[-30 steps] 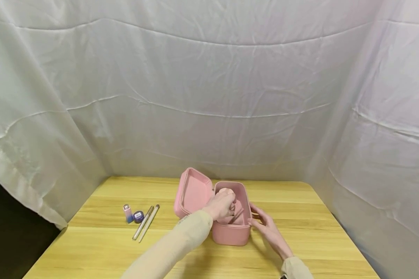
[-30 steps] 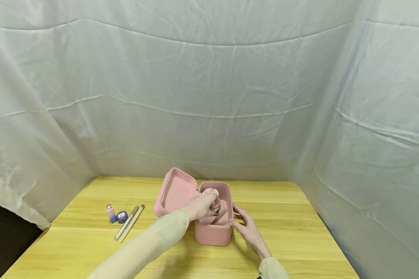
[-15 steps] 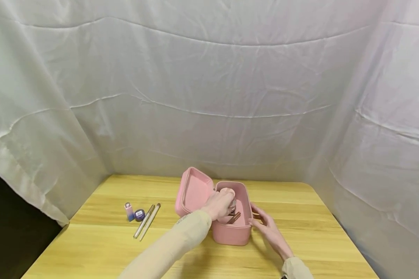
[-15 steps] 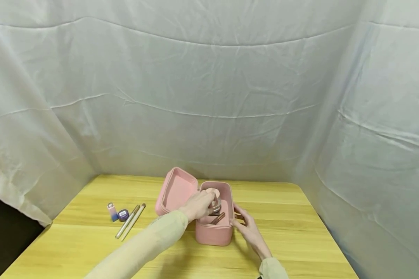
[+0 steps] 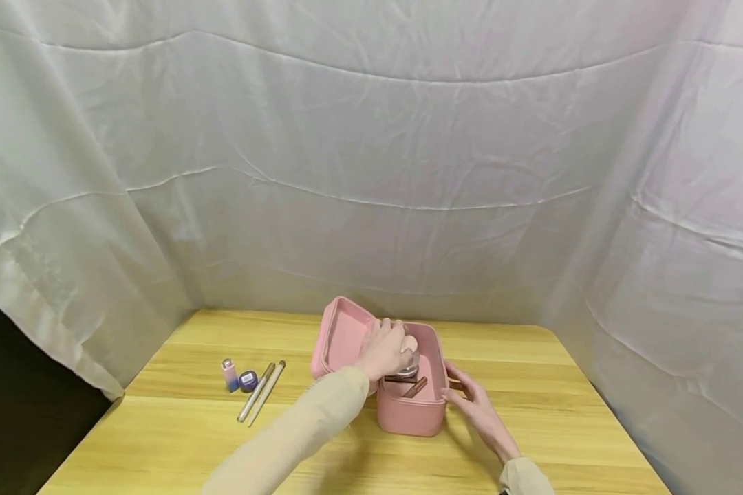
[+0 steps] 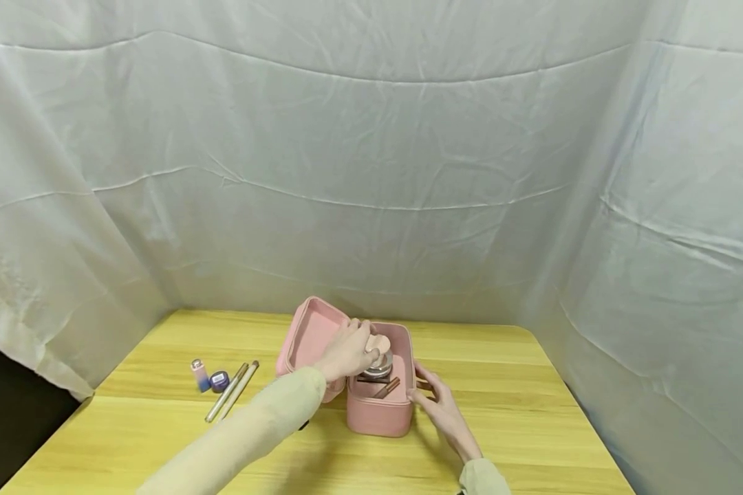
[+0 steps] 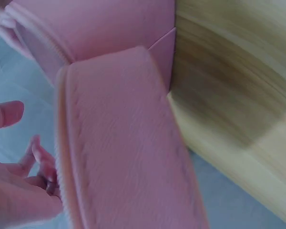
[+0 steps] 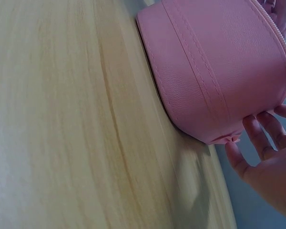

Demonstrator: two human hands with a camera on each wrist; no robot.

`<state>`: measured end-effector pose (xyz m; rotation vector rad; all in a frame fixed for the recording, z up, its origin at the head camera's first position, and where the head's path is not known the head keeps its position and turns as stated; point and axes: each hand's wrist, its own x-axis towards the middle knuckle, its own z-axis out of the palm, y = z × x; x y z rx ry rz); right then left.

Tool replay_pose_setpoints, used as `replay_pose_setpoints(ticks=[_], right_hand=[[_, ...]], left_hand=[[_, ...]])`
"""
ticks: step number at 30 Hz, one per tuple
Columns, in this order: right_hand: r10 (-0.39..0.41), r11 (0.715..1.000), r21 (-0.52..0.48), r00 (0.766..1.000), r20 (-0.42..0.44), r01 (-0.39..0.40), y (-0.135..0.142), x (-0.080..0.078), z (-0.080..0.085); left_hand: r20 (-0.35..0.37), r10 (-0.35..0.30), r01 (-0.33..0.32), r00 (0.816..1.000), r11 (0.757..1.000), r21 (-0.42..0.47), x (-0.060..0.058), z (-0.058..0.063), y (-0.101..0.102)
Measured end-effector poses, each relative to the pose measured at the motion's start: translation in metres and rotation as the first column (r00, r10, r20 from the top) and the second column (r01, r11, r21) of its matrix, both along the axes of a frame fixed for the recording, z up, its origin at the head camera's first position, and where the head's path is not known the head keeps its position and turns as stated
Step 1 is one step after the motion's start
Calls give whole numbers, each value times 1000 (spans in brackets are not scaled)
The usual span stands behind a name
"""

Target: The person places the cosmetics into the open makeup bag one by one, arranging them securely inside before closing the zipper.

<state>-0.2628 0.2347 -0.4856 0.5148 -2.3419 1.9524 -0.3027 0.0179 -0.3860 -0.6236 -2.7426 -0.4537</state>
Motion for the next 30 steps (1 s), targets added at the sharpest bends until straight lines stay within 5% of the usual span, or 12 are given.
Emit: replay_pose_setpoints(ticks=[5, 10, 20, 27, 30], right_hand=[[-22, 1000, 6, 1000, 3, 22, 0, 0, -1], [-19, 1000, 3, 1000, -4, 19, 0, 1, -2], [3, 1000, -12, 1000, 14, -3, -1, 2, 0], [11, 1000, -15, 1000, 16, -11, -2, 2, 0], [18, 1000, -16, 1000, 9, -18, -2, 3, -1]], left_hand=[[161, -15, -5, 987, 993, 121, 6, 8, -6], [248, -56, -1, 967, 975, 224, 13, 12, -16], [215, 13, -95, 976, 922, 374, 13, 40, -47], [189, 47, -146, 981, 820, 554, 6, 55, -80], [210, 44, -161, 977, 798, 581, 2, 58, -101]])
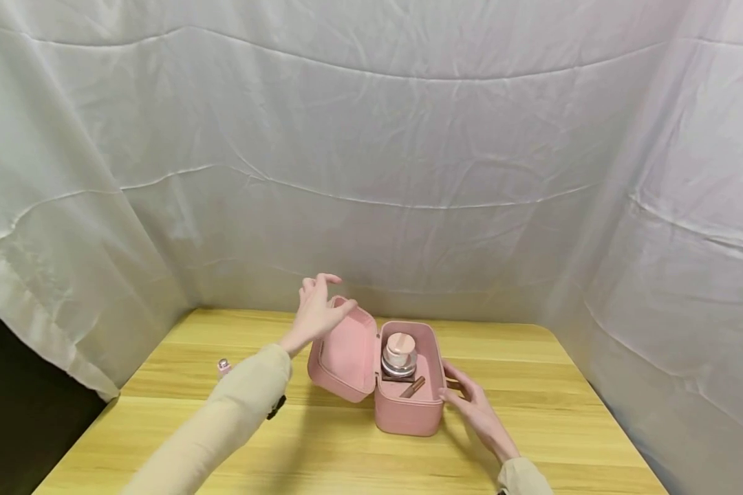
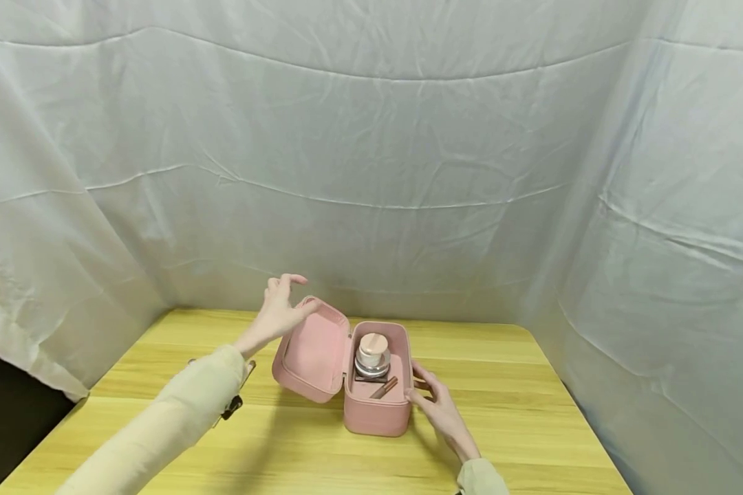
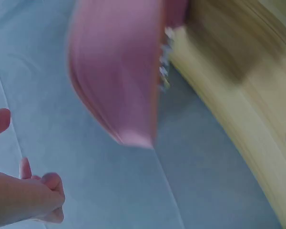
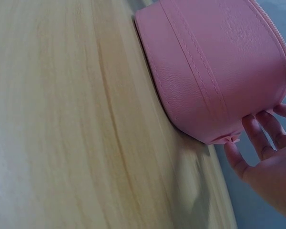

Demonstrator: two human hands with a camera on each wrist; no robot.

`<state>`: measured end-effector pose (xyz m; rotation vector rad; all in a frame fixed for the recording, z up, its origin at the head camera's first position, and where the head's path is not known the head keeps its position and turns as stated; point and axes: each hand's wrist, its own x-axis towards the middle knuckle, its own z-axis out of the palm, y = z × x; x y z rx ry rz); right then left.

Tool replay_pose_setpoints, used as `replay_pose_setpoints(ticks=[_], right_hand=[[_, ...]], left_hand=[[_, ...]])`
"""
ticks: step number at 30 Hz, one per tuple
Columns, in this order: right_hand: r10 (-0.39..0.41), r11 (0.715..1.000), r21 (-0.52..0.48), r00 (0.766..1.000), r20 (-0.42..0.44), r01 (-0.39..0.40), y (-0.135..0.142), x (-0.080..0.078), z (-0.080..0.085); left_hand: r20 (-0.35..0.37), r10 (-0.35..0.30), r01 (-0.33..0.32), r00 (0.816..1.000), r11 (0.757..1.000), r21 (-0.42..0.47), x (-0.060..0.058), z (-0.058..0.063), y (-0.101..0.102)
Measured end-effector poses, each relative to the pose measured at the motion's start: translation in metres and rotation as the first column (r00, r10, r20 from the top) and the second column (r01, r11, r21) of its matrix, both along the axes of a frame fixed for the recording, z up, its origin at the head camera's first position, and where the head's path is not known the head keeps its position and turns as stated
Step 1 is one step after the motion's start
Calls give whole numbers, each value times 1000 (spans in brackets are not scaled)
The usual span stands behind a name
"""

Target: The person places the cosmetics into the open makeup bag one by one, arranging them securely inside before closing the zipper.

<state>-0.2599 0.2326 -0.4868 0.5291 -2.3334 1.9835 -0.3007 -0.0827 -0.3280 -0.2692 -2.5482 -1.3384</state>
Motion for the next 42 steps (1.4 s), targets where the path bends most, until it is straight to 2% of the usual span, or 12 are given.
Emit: replay_pose_setpoints(ticks=[6, 10, 15, 18, 20, 25, 30, 37, 42], right_hand=[[-5, 1000, 6, 1000, -7, 5, 0, 0, -2], [-28, 999, 18, 1000, -11, 28, 0, -1, -2], [-34, 999, 27, 999, 6, 33, 1, -2, -2], [-27, 999, 32, 999, 17, 27, 2, -3, -2], [-24, 999, 32, 999, 22, 23, 2, -3, -3], [-5, 1000, 22, 1000, 4, 5, 2, -2, -2], [14, 1000, 15, 1000, -28, -14, 2, -1, -2], [0, 1000, 23, 1000, -30, 1, 2, -1, -4], [7, 1000, 28, 1000, -28, -6, 2, -1, -3]], left_hand=[[37, 30, -30, 999, 1000, 7, -10, -4, -41], [55, 77, -76, 995, 996, -36, -16, -15, -62], [42, 92, -82, 995, 979, -187, -19, -36, -85], [48, 84, -66, 995, 951, -303, -20, -51, -97], [69, 92, -59, 993, 923, -381, -20, -61, -104], [93, 109, -50, 990, 871, -488, -15, -84, -110], [94, 133, -61, 987, 837, -544, -14, -105, -110], [159, 173, -60, 972, 836, -545, -14, -124, -109], [153, 205, -85, 967, 822, -564, -15, -132, -107]])
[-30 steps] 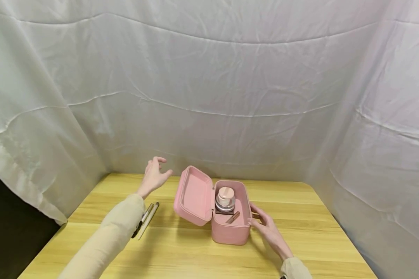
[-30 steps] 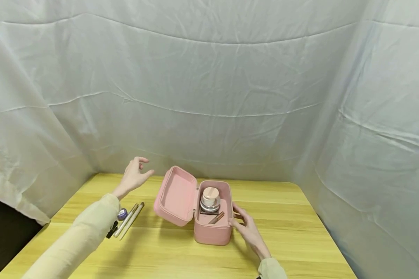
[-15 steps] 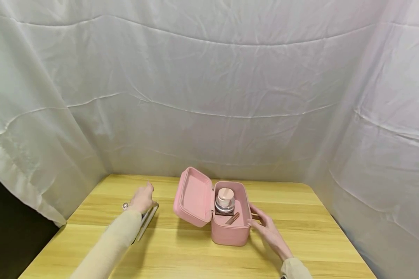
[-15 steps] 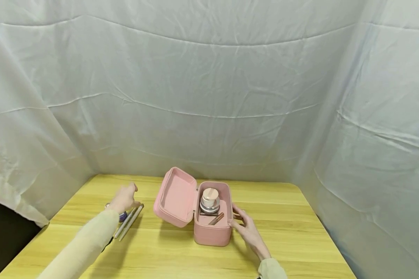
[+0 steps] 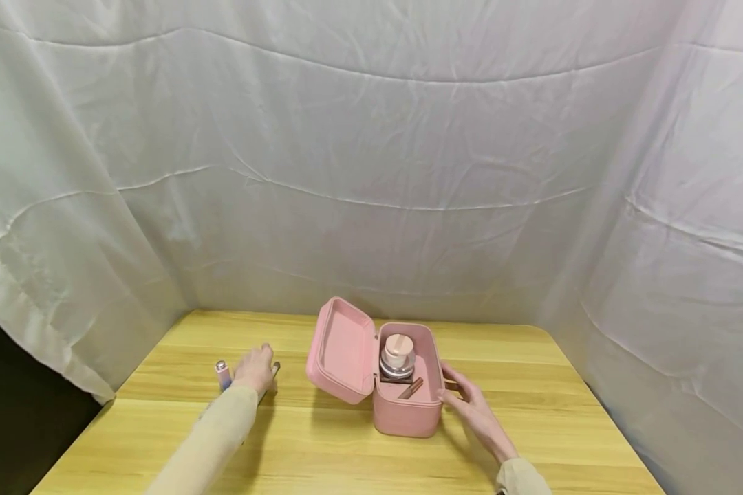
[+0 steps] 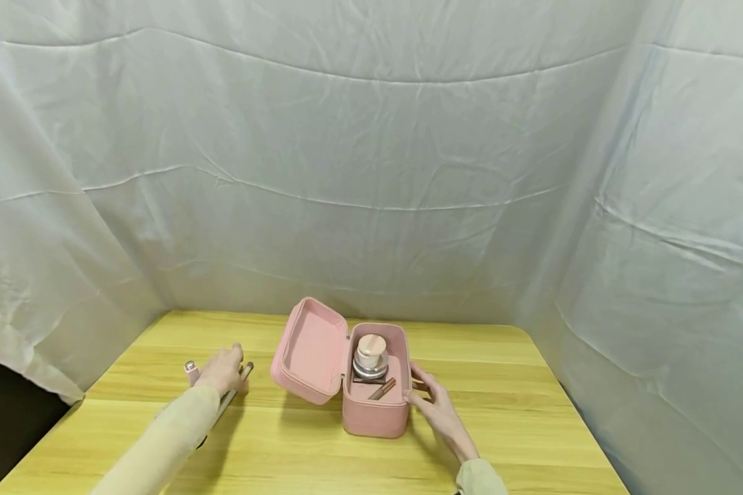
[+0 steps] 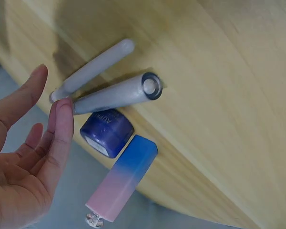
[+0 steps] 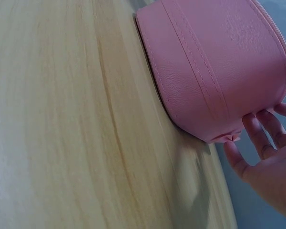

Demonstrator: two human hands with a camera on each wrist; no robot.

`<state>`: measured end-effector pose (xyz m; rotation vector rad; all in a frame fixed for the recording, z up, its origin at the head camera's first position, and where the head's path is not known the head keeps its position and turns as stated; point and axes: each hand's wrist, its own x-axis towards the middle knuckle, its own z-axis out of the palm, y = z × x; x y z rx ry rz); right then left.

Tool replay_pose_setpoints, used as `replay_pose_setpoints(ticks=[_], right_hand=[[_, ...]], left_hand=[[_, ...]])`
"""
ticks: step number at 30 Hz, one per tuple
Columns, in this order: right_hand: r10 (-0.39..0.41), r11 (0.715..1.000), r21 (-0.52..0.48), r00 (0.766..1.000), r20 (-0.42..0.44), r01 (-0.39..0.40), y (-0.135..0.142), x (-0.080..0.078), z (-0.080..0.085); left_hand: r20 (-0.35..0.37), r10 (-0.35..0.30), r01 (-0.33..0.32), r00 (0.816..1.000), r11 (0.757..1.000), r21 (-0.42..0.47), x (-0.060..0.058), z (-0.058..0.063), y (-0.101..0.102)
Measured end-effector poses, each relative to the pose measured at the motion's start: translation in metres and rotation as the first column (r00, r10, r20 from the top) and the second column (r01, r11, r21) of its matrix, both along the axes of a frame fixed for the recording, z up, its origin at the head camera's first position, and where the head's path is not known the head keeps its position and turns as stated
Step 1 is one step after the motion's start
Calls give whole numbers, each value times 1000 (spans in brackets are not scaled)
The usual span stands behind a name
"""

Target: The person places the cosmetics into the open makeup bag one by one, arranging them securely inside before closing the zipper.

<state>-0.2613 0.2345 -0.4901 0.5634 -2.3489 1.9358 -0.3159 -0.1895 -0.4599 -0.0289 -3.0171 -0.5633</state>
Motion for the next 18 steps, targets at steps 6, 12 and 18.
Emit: replay_pose_setpoints(ticks=[6, 12, 18], right_hand=[[7, 1000, -5, 1000, -1, -7, 0, 0, 0], [-5, 1000, -8, 999, 32, 6, -1, -2, -1], [1, 1000, 0, 999, 36, -1, 0, -3, -2]], left_hand=[[3, -2, 2, 1000, 1000, -20, -2, -5, 2], [18, 7, -7, 1000, 1000, -3, -2, -7, 1], [28, 32, -32, 999, 999, 0, -1, -10, 2]])
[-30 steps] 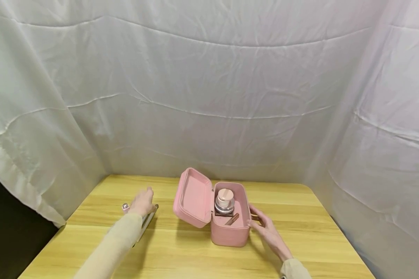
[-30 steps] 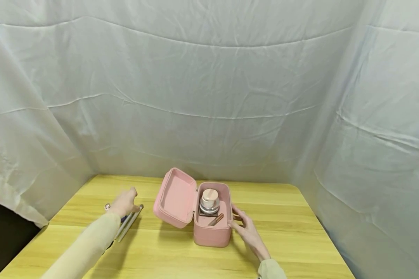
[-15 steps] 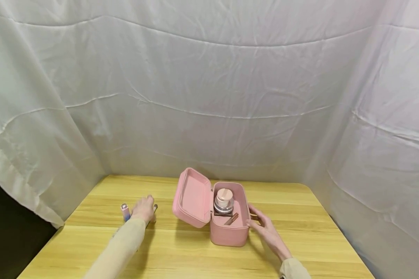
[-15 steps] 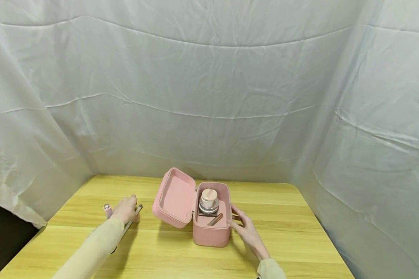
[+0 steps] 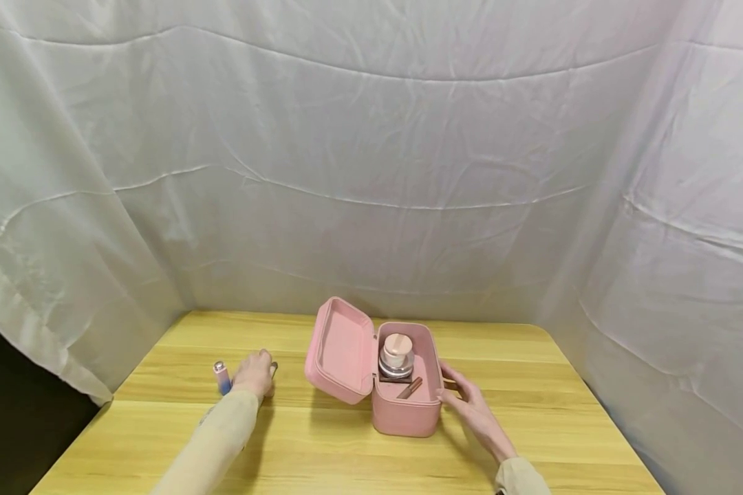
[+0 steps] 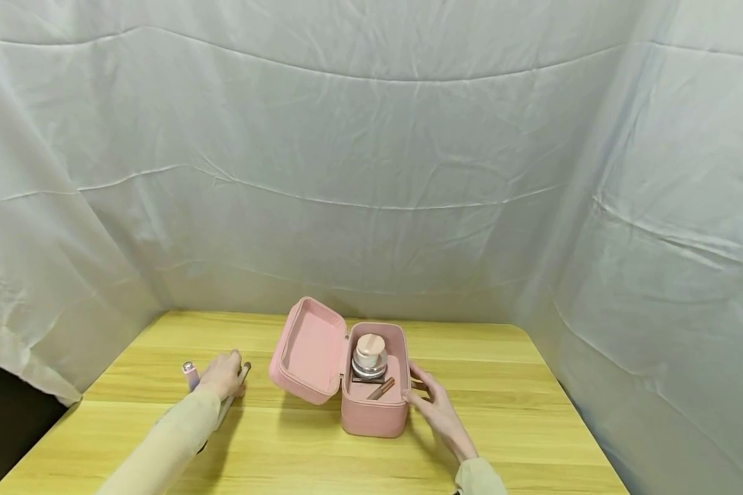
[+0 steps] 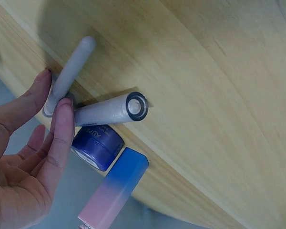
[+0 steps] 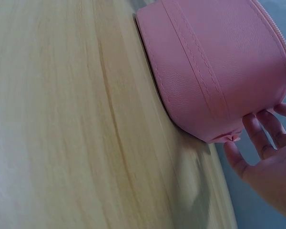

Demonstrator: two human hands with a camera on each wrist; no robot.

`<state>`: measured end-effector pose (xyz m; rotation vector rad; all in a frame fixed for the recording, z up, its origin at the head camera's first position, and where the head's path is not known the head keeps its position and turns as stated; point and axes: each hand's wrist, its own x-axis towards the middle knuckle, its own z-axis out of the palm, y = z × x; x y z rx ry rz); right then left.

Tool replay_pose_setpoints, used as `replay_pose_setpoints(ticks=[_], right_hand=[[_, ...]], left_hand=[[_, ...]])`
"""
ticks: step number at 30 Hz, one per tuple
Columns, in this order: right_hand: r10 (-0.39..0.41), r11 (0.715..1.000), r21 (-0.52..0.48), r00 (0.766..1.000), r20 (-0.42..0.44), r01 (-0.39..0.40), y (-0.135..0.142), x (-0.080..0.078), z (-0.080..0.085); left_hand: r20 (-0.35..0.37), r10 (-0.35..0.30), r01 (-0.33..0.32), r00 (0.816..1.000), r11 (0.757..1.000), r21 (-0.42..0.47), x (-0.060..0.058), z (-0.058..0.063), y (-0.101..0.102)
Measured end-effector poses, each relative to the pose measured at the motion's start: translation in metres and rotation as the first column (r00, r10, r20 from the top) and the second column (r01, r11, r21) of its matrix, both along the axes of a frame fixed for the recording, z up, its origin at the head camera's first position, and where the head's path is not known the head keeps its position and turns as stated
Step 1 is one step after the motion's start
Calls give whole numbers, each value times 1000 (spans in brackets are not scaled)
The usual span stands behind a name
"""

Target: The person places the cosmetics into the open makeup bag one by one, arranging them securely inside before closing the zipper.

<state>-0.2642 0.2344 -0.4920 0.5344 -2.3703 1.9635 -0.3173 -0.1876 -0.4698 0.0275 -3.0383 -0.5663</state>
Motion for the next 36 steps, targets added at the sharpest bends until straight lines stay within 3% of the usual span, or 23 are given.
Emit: replay_pose_setpoints(ticks=[11, 18, 22, 29, 36], right_hand=[[-6, 1000, -6, 1000, -6, 6, -1, 1, -1], [-39, 999, -1, 999, -18, 39, -2, 2, -1], [-12, 1000, -9, 999, -29, 11, -1, 3, 0], [-2, 1000, 3, 1000, -27, 2, 0, 2, 0], [-9, 1000, 7, 1000, -18, 9, 1, 0, 0]], left_hand=[[-47, 15, -15, 999, 1000, -4, 0, -3, 1], [-23, 6, -6, 1000, 1000, -5, -1, -2, 0], [-36, -2, 2, 999, 1000, 11, 0, 1, 0], [-58, -36, 41, 998, 996, 85, 10, 15, -2], [-29, -46, 52, 998, 971, 235, 6, 25, -7]])
